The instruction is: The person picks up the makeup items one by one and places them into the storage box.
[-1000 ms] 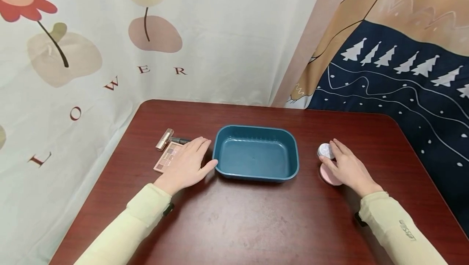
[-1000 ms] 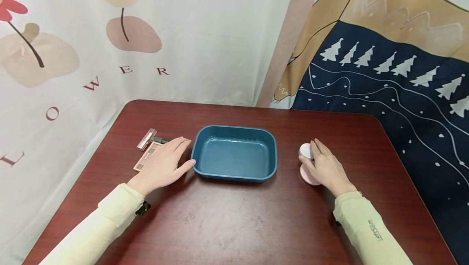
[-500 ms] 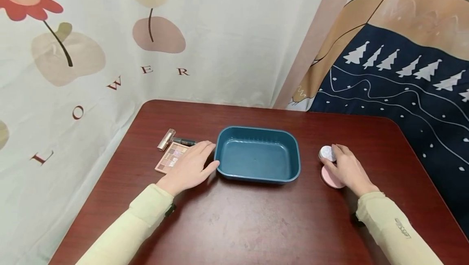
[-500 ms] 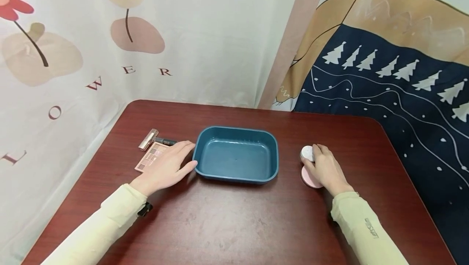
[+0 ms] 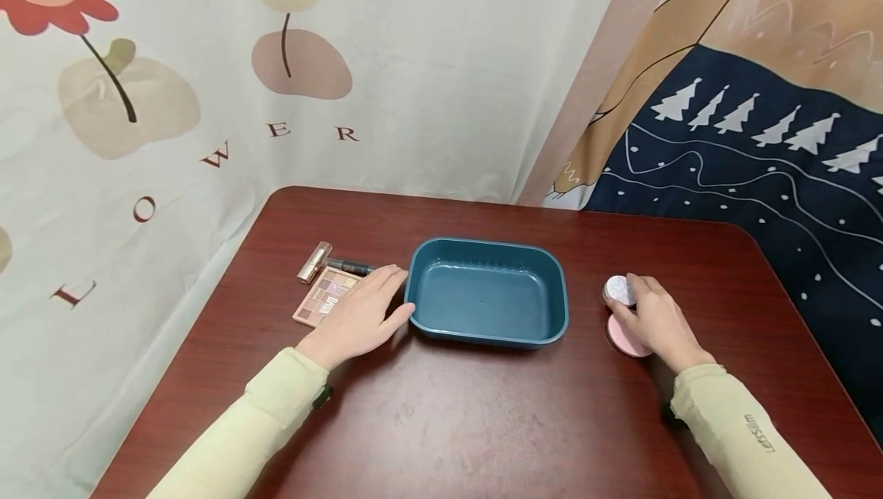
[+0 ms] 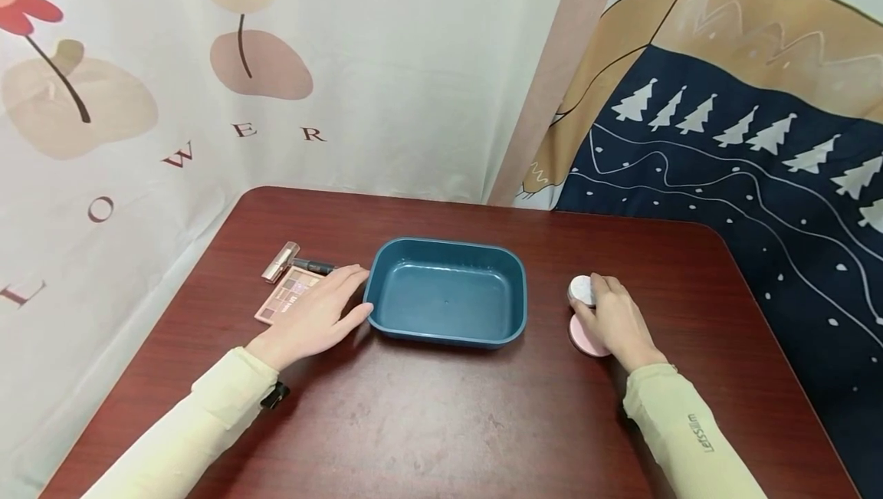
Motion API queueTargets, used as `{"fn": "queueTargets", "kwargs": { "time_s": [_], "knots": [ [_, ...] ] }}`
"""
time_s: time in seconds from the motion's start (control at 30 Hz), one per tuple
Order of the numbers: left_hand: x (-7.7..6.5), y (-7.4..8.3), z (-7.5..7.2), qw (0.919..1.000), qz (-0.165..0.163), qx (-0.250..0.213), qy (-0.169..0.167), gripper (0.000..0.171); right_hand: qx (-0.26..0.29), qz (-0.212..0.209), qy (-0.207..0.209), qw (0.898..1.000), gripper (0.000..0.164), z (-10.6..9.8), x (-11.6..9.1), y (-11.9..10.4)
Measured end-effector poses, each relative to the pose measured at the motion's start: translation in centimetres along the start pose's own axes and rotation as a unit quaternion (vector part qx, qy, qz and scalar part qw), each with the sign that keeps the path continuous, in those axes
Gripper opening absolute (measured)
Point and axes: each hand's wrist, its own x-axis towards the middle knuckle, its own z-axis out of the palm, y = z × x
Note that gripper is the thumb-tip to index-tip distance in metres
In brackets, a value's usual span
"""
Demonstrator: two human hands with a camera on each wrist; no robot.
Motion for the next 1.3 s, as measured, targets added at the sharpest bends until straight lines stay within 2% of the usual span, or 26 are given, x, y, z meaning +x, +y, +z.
{"fn": "queueTargets", "kwargs": {
  "time_s": [0.33, 0.63, 0.83, 1.1, 1.3],
  "knots": [
    [0.0, 0.0, -0.1, 1.0, 0.0, -0.006, -0.004, 0.061, -0.004, 0.018, -0.012, 1.0, 0.068, -0.3, 0.3, 0.0],
    [0.0, -0.4, 0.0, 0.9999, -0.001, -0.013, -0.003, 0.062, 0.005, 0.009, 0.021, 1.0, 0.063, -0.4, 0.2, 0.1],
    [0.1, -0.4, 0.1, 0.9997, -0.006, -0.023, -0.003, 0.063, 0.007, 0.015, 0.028, 0.999, 0.064, -0.6, 0.1, 0.1],
    [0.0, -0.3, 0.0, 0.9996, 0.0, -0.029, 0.004, 0.064, 0.012, 0.007, 0.029, 0.999, 0.064, -1.0, -0.1, -0.8],
    [-0.2, -0.4, 0.1, 0.9995, 0.0, -0.032, 0.003, 0.068, 0.013, -0.018, 0.043, 0.999, 0.062, -1.0, -0.4, -1.7]
  ]
}}
